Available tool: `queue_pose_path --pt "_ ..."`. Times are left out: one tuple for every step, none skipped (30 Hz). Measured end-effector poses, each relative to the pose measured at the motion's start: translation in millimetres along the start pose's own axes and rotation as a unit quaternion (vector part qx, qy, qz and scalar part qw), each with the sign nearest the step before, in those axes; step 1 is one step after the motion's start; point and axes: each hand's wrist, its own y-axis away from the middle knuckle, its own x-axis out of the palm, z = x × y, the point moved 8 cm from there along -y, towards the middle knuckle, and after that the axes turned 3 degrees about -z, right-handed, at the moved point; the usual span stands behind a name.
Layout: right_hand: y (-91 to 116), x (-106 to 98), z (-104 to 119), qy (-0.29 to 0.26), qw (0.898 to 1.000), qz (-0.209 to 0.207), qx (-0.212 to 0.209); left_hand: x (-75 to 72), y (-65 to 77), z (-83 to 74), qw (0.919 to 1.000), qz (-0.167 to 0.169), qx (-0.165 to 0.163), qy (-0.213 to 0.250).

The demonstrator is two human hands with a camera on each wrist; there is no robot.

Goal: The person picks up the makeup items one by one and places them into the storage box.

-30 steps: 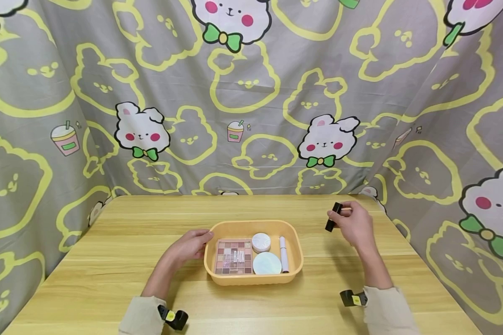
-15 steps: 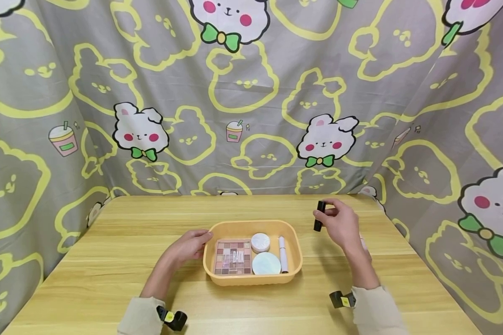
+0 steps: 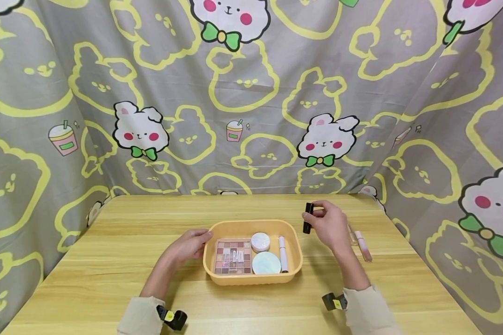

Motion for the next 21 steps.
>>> queue_pose_path --pt "0.4 2.0 0.7 0.000 1.000 0.000 0.000 0.1 0.2 -0.3 1.0000 0.001 0.000 0.001" --pt "0.6 3.8 1.4 -0.002 1.000 -0.001 -0.002 0.5 0.5 -0.8 1.0000 0.004 0.002 0.001" --pt "0.9 5.7 2.3 -0.004 1.000 -0.003 -0.004 0.5 0.8 -0.9 1.0000 0.004 0.002 0.001" --pt "1.0 7.8 3.2 -0.007 1.000 -0.004 -0.005 0.6 1.0 -1.2 1.0000 0.005 0.003 0.002" --pt "1.2 10.1 4.2 -0.011 1.000 -0.005 -0.008 0.9 1.2 -1.5 1.0000 0.008 0.005 0.000" --pt "1.5 12.7 5.2 -0.015 1.000 -0.004 -0.010 1.0 1.4 -1.6 1.0000 0.008 0.005 0.000" --pt "2.0 15.5 6.7 -0.020 1.000 -0.001 -0.014 0.9 1.5 -1.7 0.9999 0.009 0.006 0.000" --pt "2.5 18.6 7.9 -0.023 1.000 0.002 -0.016 0.3 1.7 -1.7 1.0000 0.005 0.004 0.001" --pt "3.2 21.8 9.1 -0.025 1.000 0.006 -0.018 0.0 1.6 -1.3 1.0000 0.002 0.003 -0.001" --pt "3.9 25.0 10.4 -0.027 0.999 0.011 -0.019 -0.4 1.5 -1.2 1.0000 0.000 0.002 -0.001" --pt "4.9 27.8 11.7 -0.026 0.999 0.015 -0.022 -0.3 1.2 -0.9 1.0000 0.002 0.003 -0.003" --pt "6.0 30.2 13.4 -0.025 0.999 0.018 -0.024 -0.4 1.0 -0.5 1.0000 0.000 0.001 0.000" --pt "6.9 32.4 14.8 -0.023 0.999 0.020 -0.027 -0.3 0.7 -0.3 1.0000 0.001 0.002 0.001" --pt "7.6 34.3 16.1 -0.021 0.999 0.021 -0.029 -0.4 0.5 0.1 1.0000 0.000 0.001 0.003" --pt "8.4 35.7 17.6 -0.018 0.999 0.021 -0.032 0.0 0.1 0.4 1.0000 0.004 0.003 0.003" --pt "9.4 36.7 19.2 -0.017 0.999 0.021 -0.036 0.3 0.0 0.4 1.0000 0.007 0.005 0.004" --pt "10.3 38.0 20.8 -0.013 0.999 0.020 -0.039 0.2 -0.2 0.8 1.0000 0.006 0.006 0.005" --pt "10.9 39.4 22.0 -0.011 0.999 0.021 -0.042 -0.5 -0.1 0.9 1.0000 0.002 0.004 0.007" --pt "11.6 40.9 23.2 -0.009 0.999 0.021 -0.045 -0.9 0.0 0.7 1.0000 0.000 0.005 0.006" --pt "12.3 42.7 24.3 -0.006 0.999 0.021 -0.048 -1.6 0.0 1.1 1.0000 -0.003 0.004 0.005" --pt "13.0 44.7 25.3 -0.004 0.998 0.022 -0.051 -2.0 0.1 1.2 1.0000 -0.004 0.004 0.003"
